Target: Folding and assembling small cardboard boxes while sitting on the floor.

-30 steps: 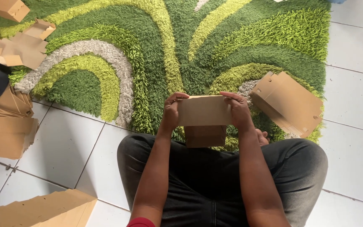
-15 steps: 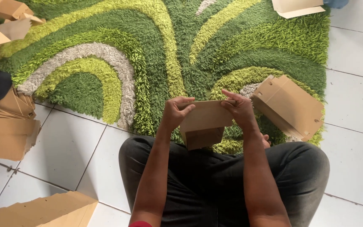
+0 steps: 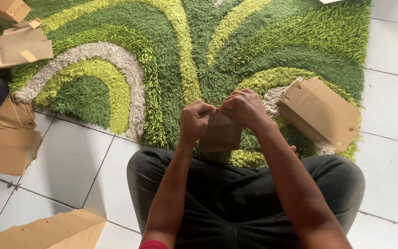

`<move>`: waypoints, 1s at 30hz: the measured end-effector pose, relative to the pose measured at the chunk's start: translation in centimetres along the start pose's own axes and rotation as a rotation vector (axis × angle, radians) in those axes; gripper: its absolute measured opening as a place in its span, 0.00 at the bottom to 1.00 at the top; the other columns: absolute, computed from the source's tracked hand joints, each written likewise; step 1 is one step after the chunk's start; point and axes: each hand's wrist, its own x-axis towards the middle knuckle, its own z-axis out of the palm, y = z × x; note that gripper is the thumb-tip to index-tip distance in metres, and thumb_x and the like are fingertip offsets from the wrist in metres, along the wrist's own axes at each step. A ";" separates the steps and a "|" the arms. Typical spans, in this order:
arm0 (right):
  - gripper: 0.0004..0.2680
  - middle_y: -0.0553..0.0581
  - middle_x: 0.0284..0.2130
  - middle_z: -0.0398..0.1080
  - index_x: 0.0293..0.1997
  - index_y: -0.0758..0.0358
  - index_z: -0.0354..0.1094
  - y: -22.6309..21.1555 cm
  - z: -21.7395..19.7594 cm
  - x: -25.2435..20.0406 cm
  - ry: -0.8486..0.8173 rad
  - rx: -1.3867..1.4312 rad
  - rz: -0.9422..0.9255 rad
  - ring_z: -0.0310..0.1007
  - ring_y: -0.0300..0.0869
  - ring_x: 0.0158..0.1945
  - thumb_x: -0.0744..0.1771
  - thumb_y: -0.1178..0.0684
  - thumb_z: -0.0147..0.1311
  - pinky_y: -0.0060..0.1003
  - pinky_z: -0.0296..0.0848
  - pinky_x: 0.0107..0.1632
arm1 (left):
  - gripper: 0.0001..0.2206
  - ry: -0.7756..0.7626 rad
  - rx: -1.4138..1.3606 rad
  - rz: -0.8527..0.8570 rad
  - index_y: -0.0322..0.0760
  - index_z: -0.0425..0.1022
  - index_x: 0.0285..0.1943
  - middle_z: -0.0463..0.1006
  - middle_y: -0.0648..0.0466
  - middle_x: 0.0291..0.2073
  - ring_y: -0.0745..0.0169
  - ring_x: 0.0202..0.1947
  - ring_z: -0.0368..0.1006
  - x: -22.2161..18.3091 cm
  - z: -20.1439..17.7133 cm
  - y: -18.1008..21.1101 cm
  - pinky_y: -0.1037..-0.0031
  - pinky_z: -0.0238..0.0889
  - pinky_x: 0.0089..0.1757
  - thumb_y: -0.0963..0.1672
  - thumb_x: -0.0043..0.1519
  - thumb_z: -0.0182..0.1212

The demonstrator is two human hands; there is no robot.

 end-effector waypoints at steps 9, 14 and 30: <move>0.03 0.47 0.33 0.79 0.31 0.47 0.78 6.1 -0.2 -1.8 0.080 0.064 0.014 0.75 0.38 0.52 0.62 0.46 0.61 0.46 0.62 0.62 | 0.04 0.064 -0.152 -0.023 0.44 0.83 0.30 0.81 0.52 0.24 0.60 0.30 0.79 1.0 0.2 -0.5 0.73 0.69 0.38 0.39 0.52 0.71; 0.02 0.51 0.33 0.78 0.34 0.49 0.78 5.1 -1.3 -2.6 0.095 0.217 0.151 0.77 0.47 0.45 0.64 0.51 0.60 0.49 0.69 0.54 | 0.04 0.146 -0.258 -0.180 0.37 0.83 0.33 0.82 0.47 0.26 0.66 0.32 0.77 0.3 -1.2 0.6 0.75 0.71 0.37 0.38 0.52 0.71; 0.24 0.62 0.39 0.74 0.59 0.66 0.61 3.3 2.9 -3.1 0.324 1.261 0.463 0.77 0.40 0.38 0.59 0.60 0.69 0.28 0.75 0.39 | 0.26 0.123 -0.318 -0.110 0.37 0.69 0.62 0.81 0.46 0.38 0.59 0.42 0.76 0.0 -0.5 -3.9 0.68 0.70 0.45 0.42 0.54 0.74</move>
